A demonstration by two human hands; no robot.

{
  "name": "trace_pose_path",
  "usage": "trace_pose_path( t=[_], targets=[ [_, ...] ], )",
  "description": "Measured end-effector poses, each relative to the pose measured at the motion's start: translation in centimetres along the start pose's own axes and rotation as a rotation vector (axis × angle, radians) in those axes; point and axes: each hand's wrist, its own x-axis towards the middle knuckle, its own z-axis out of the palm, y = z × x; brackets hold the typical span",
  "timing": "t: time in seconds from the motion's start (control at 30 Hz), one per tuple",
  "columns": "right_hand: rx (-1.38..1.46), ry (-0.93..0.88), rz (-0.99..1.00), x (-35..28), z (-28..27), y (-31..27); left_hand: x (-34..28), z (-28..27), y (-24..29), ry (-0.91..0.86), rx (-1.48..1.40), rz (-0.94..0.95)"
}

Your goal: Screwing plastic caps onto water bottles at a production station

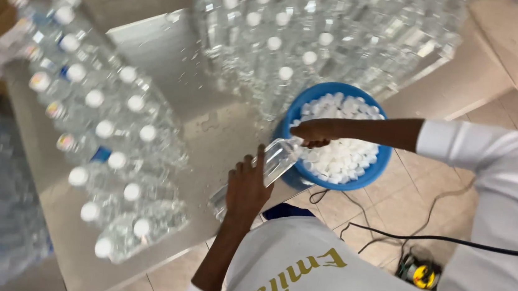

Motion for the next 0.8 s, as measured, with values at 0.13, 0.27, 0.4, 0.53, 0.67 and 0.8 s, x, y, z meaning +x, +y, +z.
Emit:
trace_pose_path(
  t=[0.13,0.27,0.4,0.53,0.67,0.8],
  targets=[
    [-0.229,0.010,-0.122,-4.3,-0.9,-3.1,0.1,-2.6,-2.0,-0.111,-0.524,-0.114],
    [-0.277,0.269,-0.910,-15.2,-0.3,-6.9,-1.9,-7.2,-3.0,-0.157,-0.971,-0.133],
    [-0.440,0.146,-1.108,-16.8,-0.7,-7.1,-2.0,-6.5,-5.7,-0.253,-1.142,-0.151],
    [-0.556,0.278,-1.321,-16.0,0.4,-7.2,-2.3,-5.9,-7.5,-0.336,-1.234,-0.008],
    [-0.812,0.664,-1.390,-12.2,2.1,-6.2,-2.5,-5.8,-7.1,-0.415,-1.372,0.111],
    [-0.789,0.560,-1.123,-14.4,2.5,-7.1,-2.7,-2.7,-7.5,-0.426,-1.324,0.002]
  ],
)
